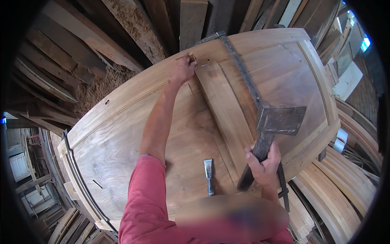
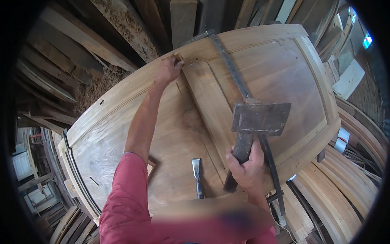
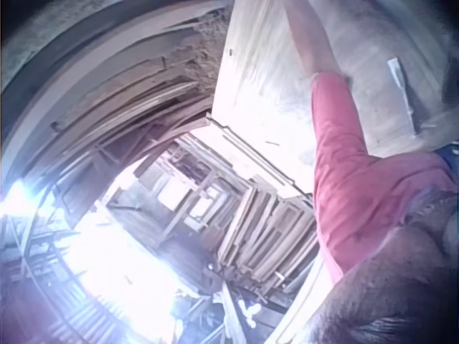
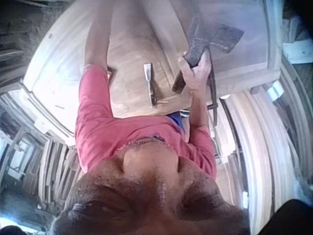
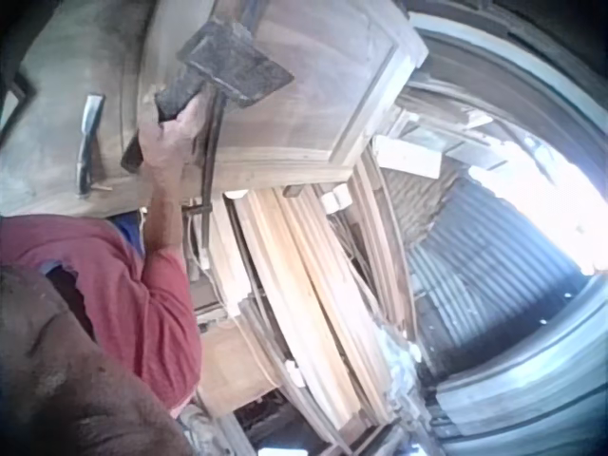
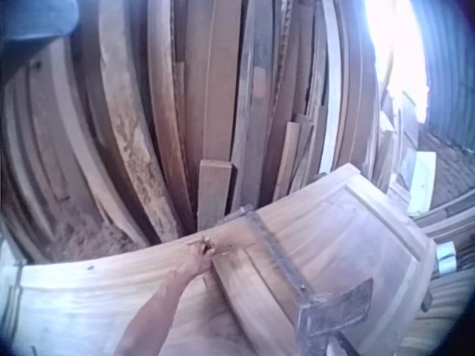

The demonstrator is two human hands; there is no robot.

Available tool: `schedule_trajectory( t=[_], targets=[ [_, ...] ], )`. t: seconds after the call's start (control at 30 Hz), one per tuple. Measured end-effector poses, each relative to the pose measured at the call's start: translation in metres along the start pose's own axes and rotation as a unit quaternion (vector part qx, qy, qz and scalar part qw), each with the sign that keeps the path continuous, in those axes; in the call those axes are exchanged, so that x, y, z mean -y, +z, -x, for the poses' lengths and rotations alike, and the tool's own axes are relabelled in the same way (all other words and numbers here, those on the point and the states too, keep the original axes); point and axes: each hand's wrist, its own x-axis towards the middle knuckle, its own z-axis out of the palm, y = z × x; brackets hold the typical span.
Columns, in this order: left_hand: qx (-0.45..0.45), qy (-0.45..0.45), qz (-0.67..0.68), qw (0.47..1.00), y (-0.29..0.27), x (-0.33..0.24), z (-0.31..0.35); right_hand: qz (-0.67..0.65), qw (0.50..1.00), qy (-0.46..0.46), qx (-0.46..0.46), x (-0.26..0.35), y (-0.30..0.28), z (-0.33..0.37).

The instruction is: The person drills holes into a wooden door frame, hammers small wooden pegs into the holes, and then uses a chisel and hammer to trim and finish the wood.

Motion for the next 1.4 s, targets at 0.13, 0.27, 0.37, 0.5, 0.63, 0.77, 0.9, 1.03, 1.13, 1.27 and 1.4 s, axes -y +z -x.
schedule_trajectory(
  t=[0.13, 0.27, 0.37, 0.5, 0.63, 0.77, 0.9, 1.03, 1.13, 1.27, 1.4],
  targets=[
    [0.006, -0.001, 0.04, 0.999, -0.001, -0.003, 0.004, 0.047, 0.983, -0.177, -0.031, 0.023, 0.025, -0.072],
    [0.048, -0.008, 0.229, 0.972, -0.006, 0.03, 0.007, 0.081, 0.96, -0.263, -0.046, 0.082, 0.07, -0.136],
    [0.07, -0.005, 0.321, 0.944, -0.001, 0.015, 0.009, 0.212, 0.943, -0.252, -0.04, 0.075, 0.098, -0.189],
    [0.134, -0.002, 0.323, 0.937, -0.005, 0.021, 0.003, 0.444, 0.882, -0.061, 0.144, 0.053, 0.115, -0.242],
    [0.038, 0.043, 0.273, 0.96, 0.014, 0.034, 0.001, 0.386, 0.913, -0.103, 0.076, 0.039, 0.109, -0.24],
    [0.053, 0.012, 0.272, 0.961, 0.02, 0.035, -0.001, 0.198, 0.958, -0.205, -0.015, 0.095, 0.104, -0.205],
    [-0.013, 0.027, 0.215, 0.976, 0.017, 0.014, 0.001, 0.305, 0.924, -0.226, -0.043, 0.054, 0.121, -0.224],
    [-0.014, 0.056, 0.181, 0.982, 0.018, 0.028, -0.006, 0.455, 0.878, -0.095, 0.113, 0.053, 0.12, -0.238],
    [-0.046, 0.065, 0.188, 0.979, 0.019, 0.022, 0.001, 0.391, 0.904, -0.166, 0.057, 0.064, 0.109, -0.229],
    [-0.058, 0.055, 0.171, 0.982, 0.011, 0.016, 0.007, 0.155, 0.957, -0.242, -0.043, 0.136, 0.103, -0.195],
    [-0.05, 0.058, 0.155, 0.985, 0.004, 0.002, 0.006, 0.229, 0.92, -0.293, -0.126, 0.079, 0.125, -0.218]
  ],
)
